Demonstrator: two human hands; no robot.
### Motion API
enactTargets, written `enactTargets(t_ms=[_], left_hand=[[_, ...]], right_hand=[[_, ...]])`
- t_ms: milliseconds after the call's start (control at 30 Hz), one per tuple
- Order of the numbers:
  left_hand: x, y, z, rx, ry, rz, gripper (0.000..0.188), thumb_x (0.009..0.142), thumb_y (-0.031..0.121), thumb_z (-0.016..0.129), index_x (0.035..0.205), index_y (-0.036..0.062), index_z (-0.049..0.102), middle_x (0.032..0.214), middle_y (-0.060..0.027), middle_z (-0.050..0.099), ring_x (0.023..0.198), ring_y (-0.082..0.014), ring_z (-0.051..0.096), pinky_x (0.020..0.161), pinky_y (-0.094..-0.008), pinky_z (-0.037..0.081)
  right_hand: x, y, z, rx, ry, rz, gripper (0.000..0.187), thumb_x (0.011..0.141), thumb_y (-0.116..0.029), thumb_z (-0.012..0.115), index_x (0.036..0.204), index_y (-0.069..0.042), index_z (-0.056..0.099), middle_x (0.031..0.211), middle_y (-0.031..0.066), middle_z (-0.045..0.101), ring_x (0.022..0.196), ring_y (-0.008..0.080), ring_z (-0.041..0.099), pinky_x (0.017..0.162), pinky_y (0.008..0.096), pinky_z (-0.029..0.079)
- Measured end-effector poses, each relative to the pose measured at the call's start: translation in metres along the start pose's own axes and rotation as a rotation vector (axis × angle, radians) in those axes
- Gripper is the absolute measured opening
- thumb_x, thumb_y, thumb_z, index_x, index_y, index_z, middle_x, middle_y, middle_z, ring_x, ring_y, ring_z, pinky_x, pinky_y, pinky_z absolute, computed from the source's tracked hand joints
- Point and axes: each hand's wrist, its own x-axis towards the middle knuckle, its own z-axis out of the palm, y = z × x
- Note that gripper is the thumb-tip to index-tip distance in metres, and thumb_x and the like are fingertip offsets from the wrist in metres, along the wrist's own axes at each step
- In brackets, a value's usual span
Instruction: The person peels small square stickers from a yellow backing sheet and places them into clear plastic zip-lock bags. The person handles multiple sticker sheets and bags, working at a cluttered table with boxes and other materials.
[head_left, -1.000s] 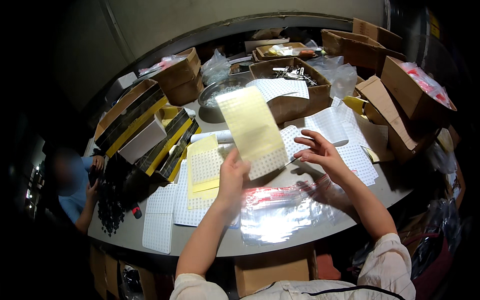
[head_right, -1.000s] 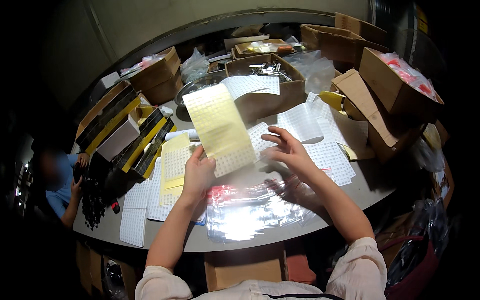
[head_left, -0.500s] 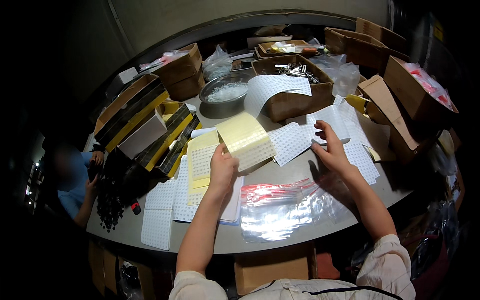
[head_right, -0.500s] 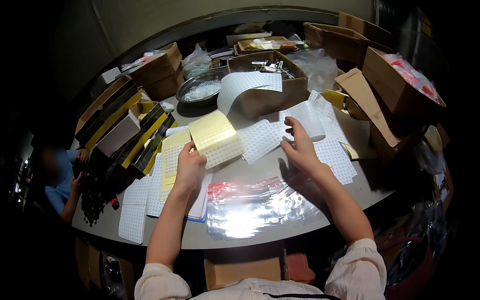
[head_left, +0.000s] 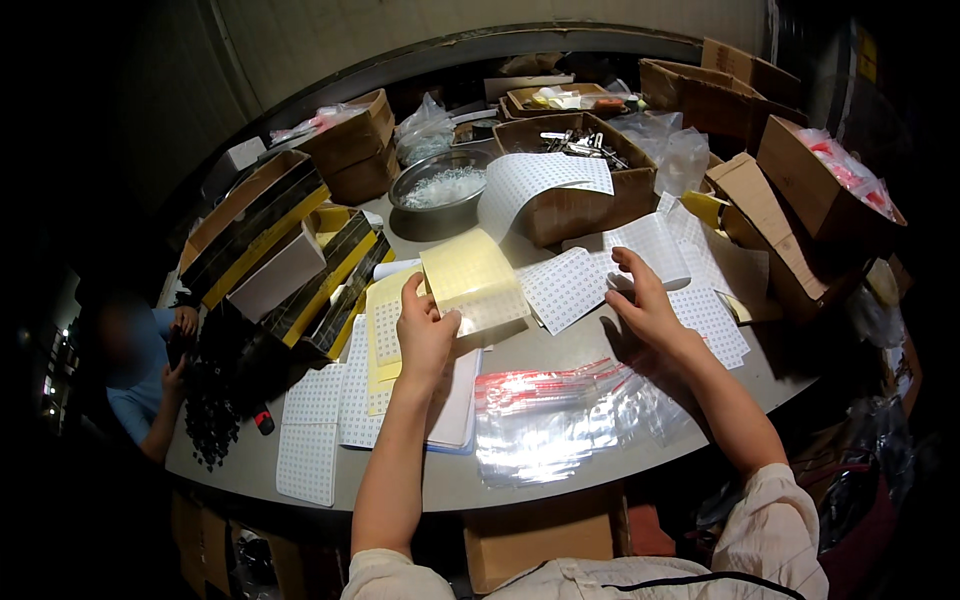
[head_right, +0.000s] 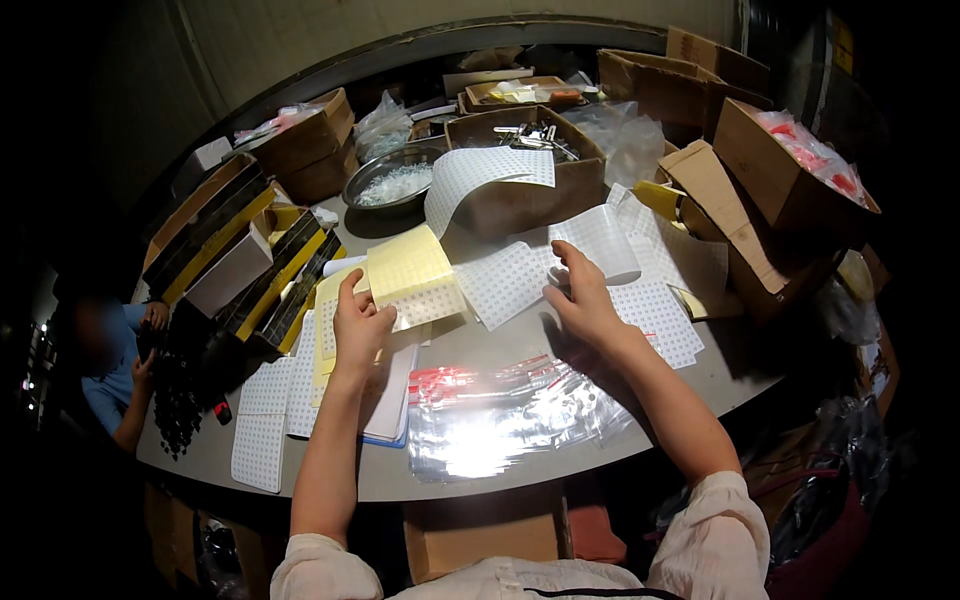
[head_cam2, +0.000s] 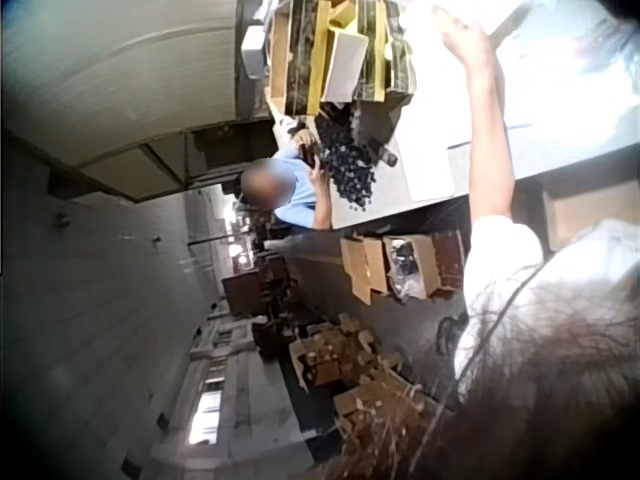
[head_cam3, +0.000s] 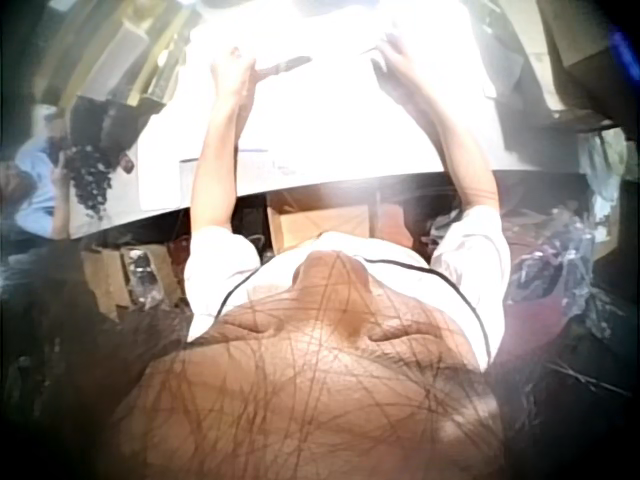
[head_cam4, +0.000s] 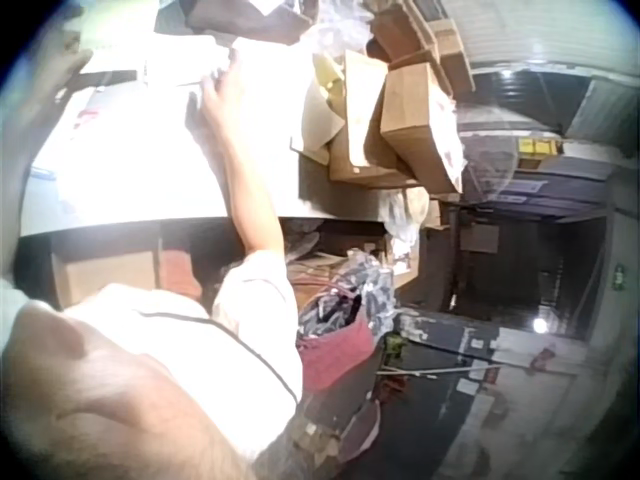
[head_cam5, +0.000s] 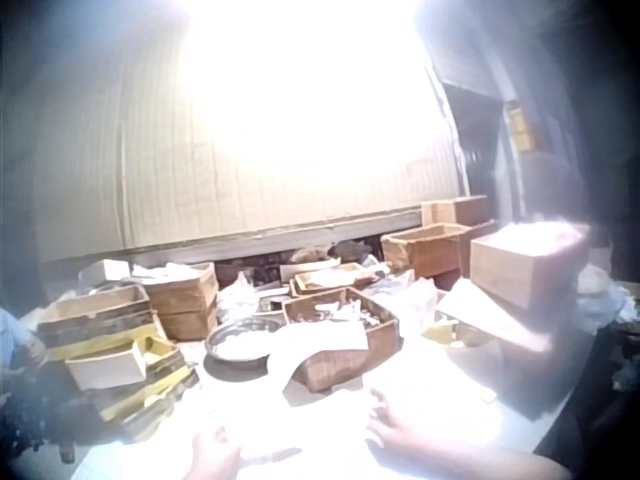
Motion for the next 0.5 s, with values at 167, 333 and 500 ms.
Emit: enactTargets(t_ms=[167, 333, 500], left_hand=[[0.008, -0.023, -0.013, -0.007, 0.081, 0.048, 0.078, 0.08, -0.009, 0.063, 0.15, -0.0034, 0.03, 0.114, -0.0186, 0.067, 0.089, -0.0172, 0.069, 0.076, -0.0276, 0.056], [0.007, -0.018, -0.009, 0.113, 0.1, 0.044, 0.072, 0.08, -0.001, 0.065, 0.147, -0.0022, 0.038, 0.111, -0.0184, 0.07, 0.087, -0.0206, 0.071, 0.078, -0.0316, 0.056], [0.009, -0.028, -0.011, 0.175, 0.079, 0.084, 0.07, 0.081, 0.003, 0.064, 0.146, -0.0019, 0.039, 0.113, -0.0208, 0.07, 0.095, -0.0263, 0.072, 0.086, -0.0353, 0.055]], right_hand=[[0.023, -0.016, -0.003, 0.139, -0.125, 0.131, 0.07, 0.083, -0.022, 0.071, 0.145, -0.001, 0.045, 0.142, 0.0214, 0.053, 0.129, 0.0363, 0.054, 0.103, 0.0415, 0.048], [0.072, 0.0, -0.004, -0.016, -0.396, 0.019, 0.077, 0.074, -0.02, 0.074, 0.146, -0.008, 0.047, 0.143, 0.0155, 0.051, 0.131, 0.0305, 0.052, 0.106, 0.0379, 0.045], [0.101, -0.009, 0.008, -0.093, -0.643, 0.041, 0.09, 0.066, -0.021, 0.081, 0.148, -0.01, 0.047, 0.144, 0.0146, 0.051, 0.136, 0.0345, 0.044, 0.113, 0.0401, 0.037]])
